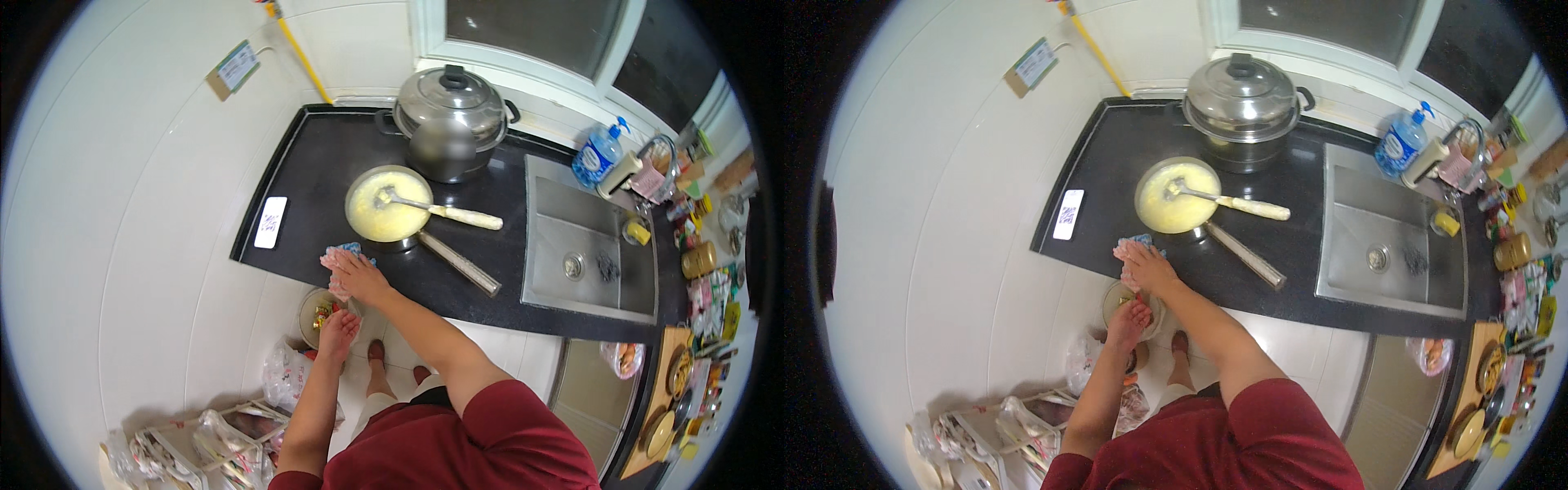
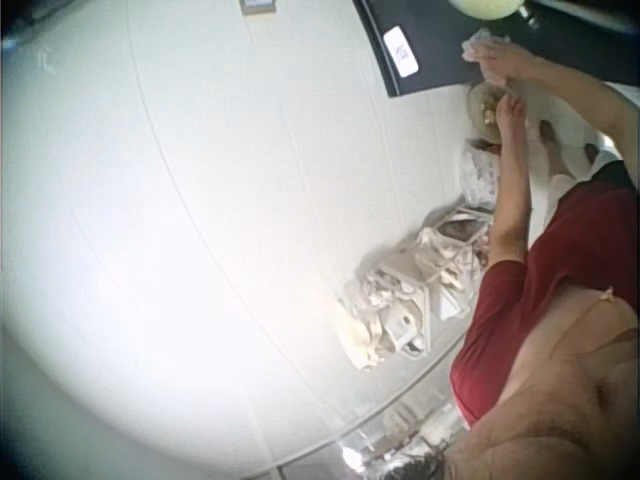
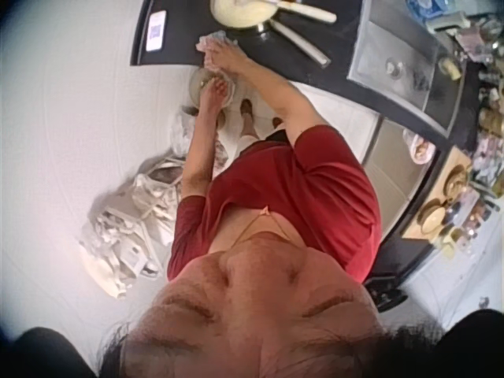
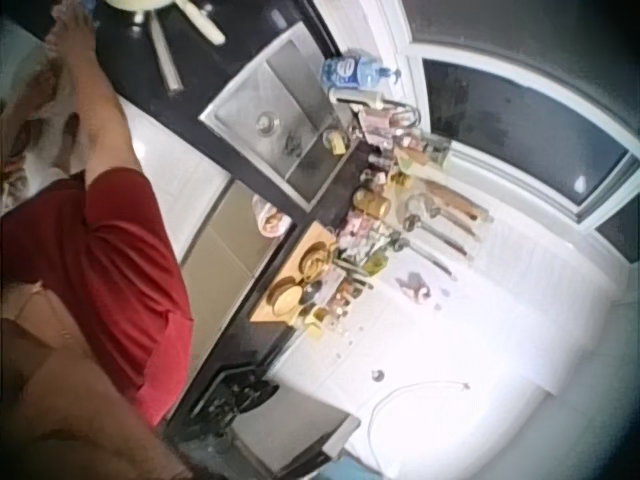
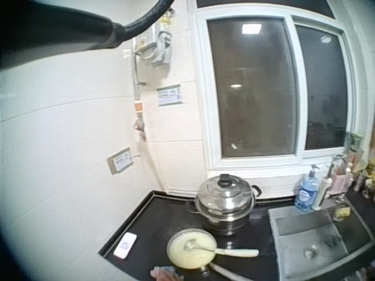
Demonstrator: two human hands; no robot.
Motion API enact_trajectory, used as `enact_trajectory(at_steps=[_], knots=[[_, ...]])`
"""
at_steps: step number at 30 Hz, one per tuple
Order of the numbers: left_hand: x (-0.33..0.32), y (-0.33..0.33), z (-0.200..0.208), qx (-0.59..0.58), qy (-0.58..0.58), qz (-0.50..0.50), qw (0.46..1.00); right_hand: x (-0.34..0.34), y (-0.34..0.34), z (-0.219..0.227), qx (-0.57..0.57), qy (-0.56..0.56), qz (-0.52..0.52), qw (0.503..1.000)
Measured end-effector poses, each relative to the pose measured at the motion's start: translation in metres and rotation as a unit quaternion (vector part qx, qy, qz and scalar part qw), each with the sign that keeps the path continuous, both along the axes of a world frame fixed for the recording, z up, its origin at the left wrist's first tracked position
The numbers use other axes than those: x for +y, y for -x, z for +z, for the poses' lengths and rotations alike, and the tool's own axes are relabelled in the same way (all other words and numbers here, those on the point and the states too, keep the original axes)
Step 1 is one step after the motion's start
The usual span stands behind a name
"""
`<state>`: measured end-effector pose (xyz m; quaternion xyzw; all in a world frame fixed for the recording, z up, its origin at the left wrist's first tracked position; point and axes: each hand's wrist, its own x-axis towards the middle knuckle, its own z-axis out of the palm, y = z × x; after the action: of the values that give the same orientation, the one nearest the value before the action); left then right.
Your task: The person places a metal pot into a rice cooker and closes the lid. They then wipe the kitchen counter and sink area with a cloth. The person stirs a yellow mixture in a saucepan on the stove and moves the saucepan to a different burner. They open a drawer to store a pot lid and continue wiping the counter.
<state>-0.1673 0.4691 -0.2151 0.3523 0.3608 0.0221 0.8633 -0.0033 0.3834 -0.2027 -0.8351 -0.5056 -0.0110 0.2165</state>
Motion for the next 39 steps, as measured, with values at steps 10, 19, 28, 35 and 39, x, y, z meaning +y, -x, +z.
enact_trajectory(at_steps=[10, 19, 28, 35, 39], knots=[[-0.046, -0.053, 0.026, 0.034, -0.066, -0.176, 0.982, -0.2, 0.008, 0.023, 0.04, -0.01, -0.183, 0.982], [-0.118, -0.076, 0.035, -0.005, -0.062, -0.392, 0.918, -0.322, 0.028, 0.025, -0.074, 0.038, -0.461, 0.884], [-0.166, -0.086, 0.045, -0.011, -0.015, -0.433, 0.901, -0.391, 0.098, 0.022, -0.082, -0.01, -0.578, 0.812], [-0.177, -0.114, 0.044, -0.019, 0.025, -0.385, 0.923, -0.489, 0.08, -0.026, -0.106, -0.166, -0.783, 0.591], [-0.2, -0.118, 0.04, -0.011, 0.039, -0.375, 0.926, -0.496, 0.064, -0.076, 0.016, -0.299, -0.85, 0.434]])
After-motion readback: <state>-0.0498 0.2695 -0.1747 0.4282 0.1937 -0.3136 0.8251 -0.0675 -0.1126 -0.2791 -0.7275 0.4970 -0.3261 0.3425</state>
